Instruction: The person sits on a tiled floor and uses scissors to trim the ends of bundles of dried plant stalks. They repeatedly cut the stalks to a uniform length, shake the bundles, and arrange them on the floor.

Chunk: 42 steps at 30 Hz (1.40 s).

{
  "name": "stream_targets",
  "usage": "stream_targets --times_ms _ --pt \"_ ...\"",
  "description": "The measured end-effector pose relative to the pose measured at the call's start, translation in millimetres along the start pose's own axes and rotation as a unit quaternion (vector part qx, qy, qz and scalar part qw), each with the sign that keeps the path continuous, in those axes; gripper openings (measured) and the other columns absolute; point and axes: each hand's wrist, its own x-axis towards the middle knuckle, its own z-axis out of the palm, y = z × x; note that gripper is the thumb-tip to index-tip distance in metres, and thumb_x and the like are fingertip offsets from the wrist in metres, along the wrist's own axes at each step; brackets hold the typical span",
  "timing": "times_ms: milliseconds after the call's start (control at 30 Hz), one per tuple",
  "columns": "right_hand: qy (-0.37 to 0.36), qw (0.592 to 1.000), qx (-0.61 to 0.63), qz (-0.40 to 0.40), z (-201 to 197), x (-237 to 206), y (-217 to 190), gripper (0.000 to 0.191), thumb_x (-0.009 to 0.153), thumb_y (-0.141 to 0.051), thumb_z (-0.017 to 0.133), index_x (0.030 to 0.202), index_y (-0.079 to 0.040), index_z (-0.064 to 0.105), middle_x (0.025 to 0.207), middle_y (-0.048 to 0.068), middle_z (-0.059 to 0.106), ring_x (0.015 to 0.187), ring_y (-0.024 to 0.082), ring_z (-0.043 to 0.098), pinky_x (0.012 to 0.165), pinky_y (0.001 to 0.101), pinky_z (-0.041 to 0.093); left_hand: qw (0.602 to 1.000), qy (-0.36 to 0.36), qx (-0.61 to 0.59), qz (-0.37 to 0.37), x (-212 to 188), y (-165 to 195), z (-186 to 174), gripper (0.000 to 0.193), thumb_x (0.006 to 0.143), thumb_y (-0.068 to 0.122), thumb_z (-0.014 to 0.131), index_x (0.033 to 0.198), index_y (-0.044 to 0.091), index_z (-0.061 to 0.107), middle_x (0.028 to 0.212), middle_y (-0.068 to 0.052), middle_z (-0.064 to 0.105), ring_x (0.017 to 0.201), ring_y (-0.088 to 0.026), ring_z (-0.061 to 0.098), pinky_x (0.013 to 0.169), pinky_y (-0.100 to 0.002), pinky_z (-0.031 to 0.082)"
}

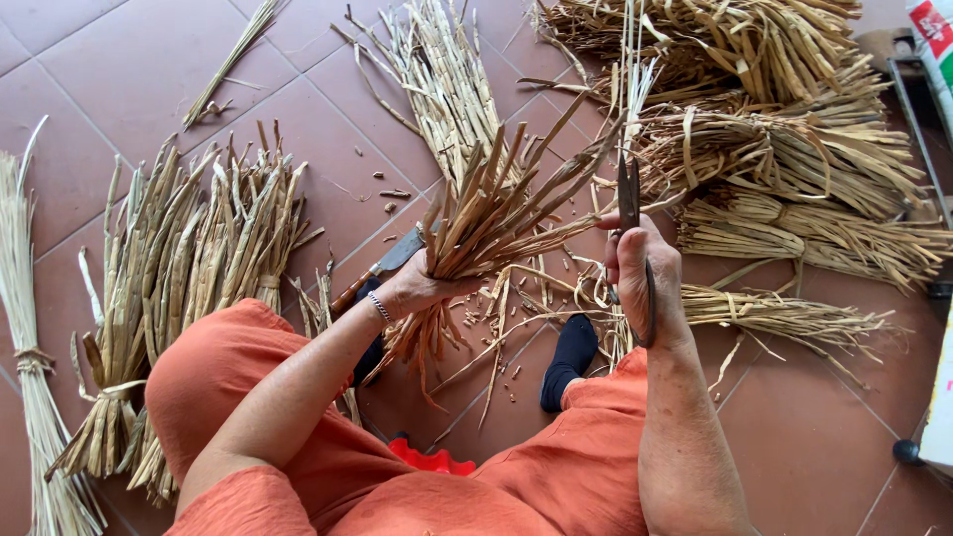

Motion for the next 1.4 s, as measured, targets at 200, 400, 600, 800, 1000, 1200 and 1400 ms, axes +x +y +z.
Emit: stream_targets --times_ms 200,400,600,800,1000,1200,1400 --pt "0.010 0.986 -0.167 -0.024 -7.8 0.4 -1.0 0.069 0.104 -0.068 0.039 0.119 -0.006 0.066 0.067 -0.007 0.053 0.062 0.003 0.054 0.057 0.0199 0.042 1.000 0.006 0.017 -0.006 2.6 -8.0 -2.1 0.050 0.080 0.011 0.087 0.126 0.007 0.070 0.109 0.000 0.075 0.093 -0.009 0.065 0.079 -0.027 0.057" --pt "-0.022 0.998 0.056 0.013 -13.8 1.2 1.2 0.076 0.100 -0.072 0.043 0.126 -0.004 0.064 0.076 -0.005 0.049 0.067 0.004 0.046 0.060 0.0197 0.038 0.998 -0.021 0.060 0.001 4.4 -12.4 -0.6 0.049 0.082 0.011 0.087 0.128 0.005 0.071 0.104 -0.001 0.074 0.088 -0.010 0.063 0.076 -0.027 0.056" --pt "-0.046 0.999 0.018 -0.008 -27.6 0.5 1.4 0.081 0.096 -0.074 0.044 0.131 -0.002 0.063 0.080 -0.005 0.053 0.070 0.003 0.049 0.061 0.0190 0.042 0.996 -0.048 -0.044 0.067 4.2 -3.4 0.8 0.103 0.071 0.015 0.091 0.149 0.026 0.024 0.133 0.001 0.065 0.120 -0.011 0.061 0.103 -0.028 0.049" --pt "-0.020 0.995 -0.054 -0.078 -31.2 -4.7 -7.0 0.071 0.104 -0.066 0.048 0.128 0.000 0.062 0.080 -0.005 0.046 0.069 0.004 0.042 0.059 0.0211 0.036 0.982 -0.107 0.152 0.044 3.9 2.1 -2.0 0.081 0.083 0.008 0.092 0.154 0.009 0.054 0.142 -0.012 0.071 0.128 -0.022 0.064 0.117 -0.036 0.048" --pt "0.003 0.982 -0.157 -0.104 -39.4 -8.5 -7.4 0.064 0.109 -0.058 0.040 0.115 0.001 0.065 0.063 -0.007 0.042 0.056 0.003 0.041 0.051 0.0229 0.033 0.995 -0.093 0.015 -0.020 3.1 7.1 1.6 0.094 0.073 0.006 0.086 0.155 0.014 0.041 0.143 -0.009 0.064 0.126 -0.018 0.061 0.110 -0.036 0.048" --pt "0.058 0.995 -0.067 -0.044 -40.6 -11.0 2.2 0.071 0.108 -0.064 0.037 0.104 0.000 0.067 0.065 -0.006 0.045 0.058 0.005 0.042 0.052 0.0239 0.032 0.991 -0.108 0.075 0.017 6.8 5.8 -1.4 0.094 0.074 0.009 0.088 0.155 0.010 0.042 0.145 -0.010 0.063 0.128 -0.020 0.060 0.110 -0.034 0.048" --pt "-0.084 0.994 0.040 0.055 -47.0 -3.6 4.8 0.092 0.092 -0.083 0.037 0.122 -0.001 0.063 0.076 -0.004 0.046 0.068 0.007 0.045 0.061 0.0237 0.038 0.974 -0.125 0.150 0.110 -4.1 8.3 -9.5 0.097 0.074 0.017 0.091 0.156 0.007 0.041 0.147 -0.011 0.059 0.131 -0.020 0.054 0.112 -0.035 0.040"
